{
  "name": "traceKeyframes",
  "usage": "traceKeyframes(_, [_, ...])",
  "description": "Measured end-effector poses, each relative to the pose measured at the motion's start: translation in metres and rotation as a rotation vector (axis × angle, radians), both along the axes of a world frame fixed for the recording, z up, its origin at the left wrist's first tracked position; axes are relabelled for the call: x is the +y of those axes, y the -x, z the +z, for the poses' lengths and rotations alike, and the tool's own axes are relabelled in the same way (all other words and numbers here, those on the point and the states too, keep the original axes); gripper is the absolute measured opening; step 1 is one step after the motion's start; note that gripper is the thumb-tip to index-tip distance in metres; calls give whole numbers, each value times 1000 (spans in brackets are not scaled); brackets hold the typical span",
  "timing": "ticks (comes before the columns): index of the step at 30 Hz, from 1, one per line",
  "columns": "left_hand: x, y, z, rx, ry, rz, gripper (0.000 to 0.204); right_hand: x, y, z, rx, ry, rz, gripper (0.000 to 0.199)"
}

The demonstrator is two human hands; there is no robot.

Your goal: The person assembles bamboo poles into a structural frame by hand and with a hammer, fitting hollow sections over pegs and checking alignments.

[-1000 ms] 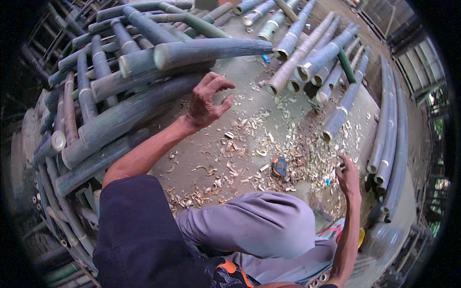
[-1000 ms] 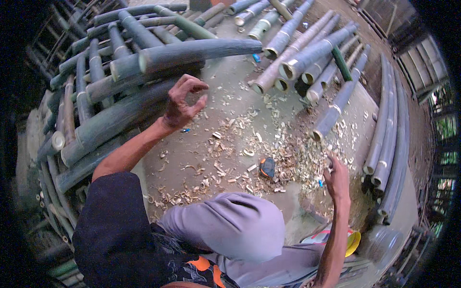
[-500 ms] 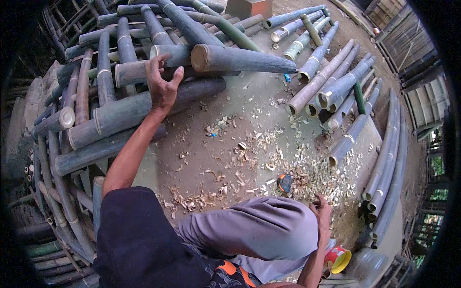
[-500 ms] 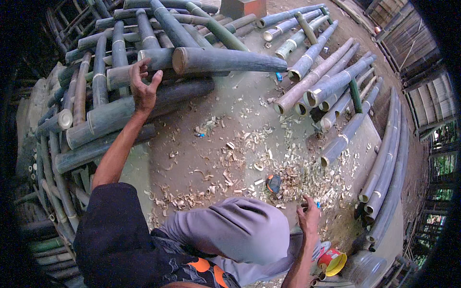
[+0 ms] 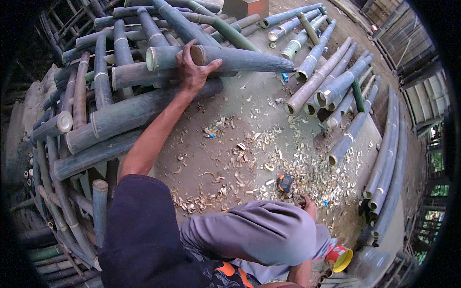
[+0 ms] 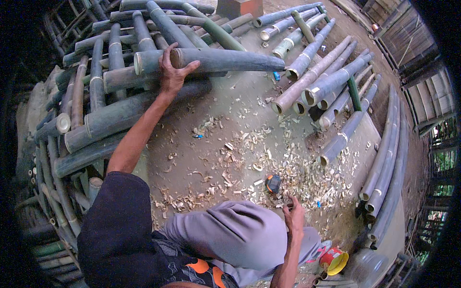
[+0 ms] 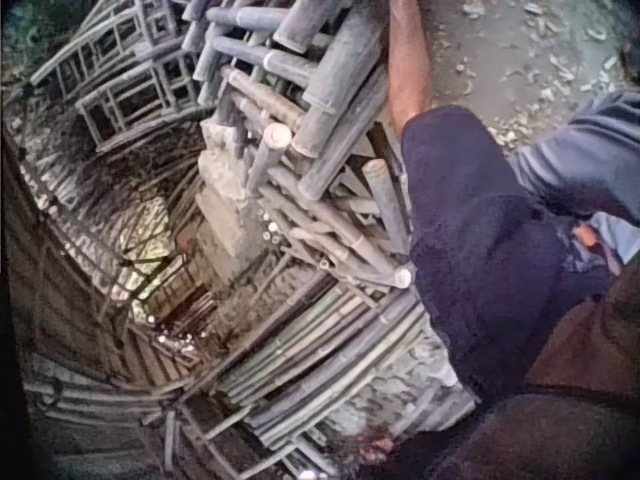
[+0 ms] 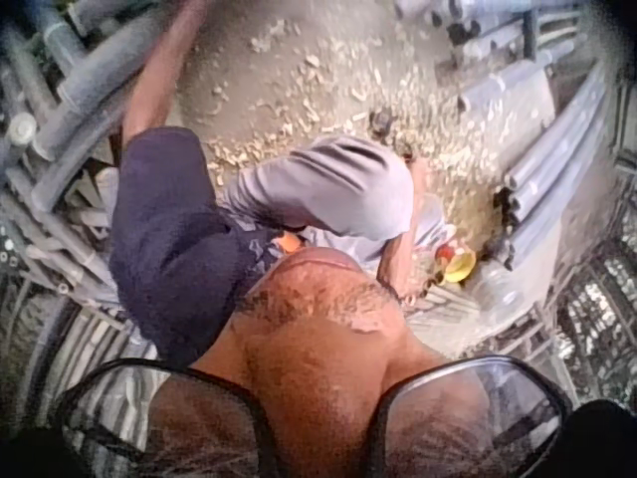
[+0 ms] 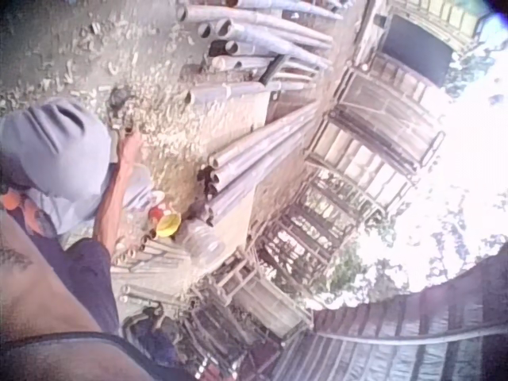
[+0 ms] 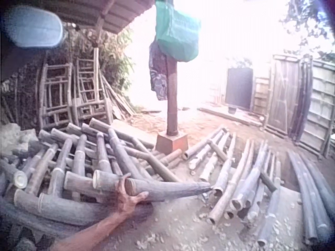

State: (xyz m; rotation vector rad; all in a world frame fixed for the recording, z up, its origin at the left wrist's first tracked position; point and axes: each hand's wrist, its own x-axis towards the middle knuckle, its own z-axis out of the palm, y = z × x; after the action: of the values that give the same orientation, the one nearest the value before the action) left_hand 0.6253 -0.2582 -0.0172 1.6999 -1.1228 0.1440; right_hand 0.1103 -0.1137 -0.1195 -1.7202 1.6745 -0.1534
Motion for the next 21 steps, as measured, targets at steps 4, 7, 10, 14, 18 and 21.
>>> traceKeyframes(4, [3,-4,8,49,-101,-57,86,3,-2,-9,-8,-3,-15,42])
traceKeyframes(7, [5,-4,13,67,-131,-53,86,3,-6,-8,1,-2,0,43])
traceKeyframes(10, [0,0,10,47,-114,-44,85,2,-13,2,-11,-5,-14,43])
traceKeyframes(14, [2,-4,11,76,-141,-52,85,5,-15,2,-16,28,-7,42])
traceKeyframes(18, [-1,-6,11,98,-158,-82,82,6,-11,1,-37,68,-15,40])
traceKeyframes(21, [-1,-12,3,103,-191,-95,78,10,-12,3,-29,64,-17,40])
